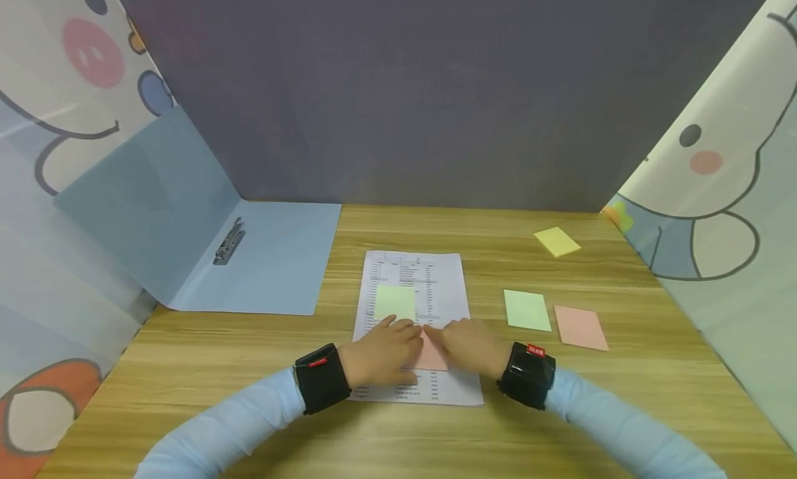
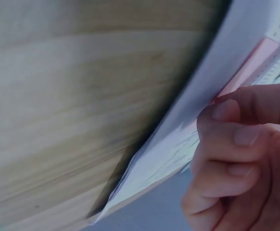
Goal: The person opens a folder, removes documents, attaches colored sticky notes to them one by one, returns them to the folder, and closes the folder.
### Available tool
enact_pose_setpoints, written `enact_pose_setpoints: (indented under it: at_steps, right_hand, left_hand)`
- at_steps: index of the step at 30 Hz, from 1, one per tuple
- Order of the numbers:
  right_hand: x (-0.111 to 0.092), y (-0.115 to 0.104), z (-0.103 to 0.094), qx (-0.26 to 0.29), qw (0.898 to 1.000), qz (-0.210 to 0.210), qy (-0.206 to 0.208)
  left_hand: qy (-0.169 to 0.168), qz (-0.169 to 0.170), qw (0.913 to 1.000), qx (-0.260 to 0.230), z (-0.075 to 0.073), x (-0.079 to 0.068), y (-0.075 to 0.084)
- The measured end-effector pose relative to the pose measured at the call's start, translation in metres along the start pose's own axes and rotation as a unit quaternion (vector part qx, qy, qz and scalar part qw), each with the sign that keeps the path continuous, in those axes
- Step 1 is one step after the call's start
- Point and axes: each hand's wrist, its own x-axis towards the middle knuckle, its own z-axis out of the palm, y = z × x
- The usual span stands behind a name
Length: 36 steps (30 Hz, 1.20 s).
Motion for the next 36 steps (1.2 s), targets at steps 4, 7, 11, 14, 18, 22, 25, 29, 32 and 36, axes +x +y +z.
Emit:
enact_pose_setpoints:
  at_steps: [4,7,11,14,18,22,25,29,32,36]
  right_hand:
    - [0.0,0.0,0.0,-0.025,1.0,-0.014,0.007]
    - [0.0,0.001,-0.002,-0.028,0.999,-0.018,0.012]
    - [-0.002,0.004,0.001,-0.028,0.999,-0.015,0.012]
    - [-0.005,0.006,0.002,-0.027,0.999,-0.015,0.012]
    - [-0.007,0.008,0.001,-0.019,1.0,-0.011,0.011]
    - [-0.008,0.008,0.002,-0.006,1.0,0.001,0.001]
    - [-0.009,0.009,0.003,0.001,1.0,0.007,-0.003]
    - [-0.011,0.011,0.004,0.013,1.0,0.017,-0.003]
    - [-0.012,0.011,0.004,0.024,1.0,0.019,-0.005]
    - [-0.012,0.01,0.004,0.026,1.0,0.013,-0.002]
  left_hand:
    - [0.0,-0.002,0.9996,0.03,0.0,0.003,0.001]
    - [0.003,-0.001,0.9992,0.04,-0.001,0.004,0.001]
    - [0.002,-0.005,0.9992,0.04,-0.001,0.003,0.003]
    - [0.001,-0.007,0.9988,0.049,0.0,0.003,0.004]
    - [-0.001,-0.009,0.9983,0.057,-0.001,0.001,0.004]
    - [-0.007,-0.02,0.9988,0.043,-0.002,-0.004,0.003]
    - [-0.008,-0.026,0.9992,0.03,-0.001,-0.007,0.001]
    - [-0.001,-0.025,0.9992,0.032,0.002,-0.01,-0.001]
    - [0.006,-0.021,0.9991,0.036,0.004,-0.011,-0.002]
    - [0.008,-0.019,0.9991,0.036,0.005,-0.013,-0.003]
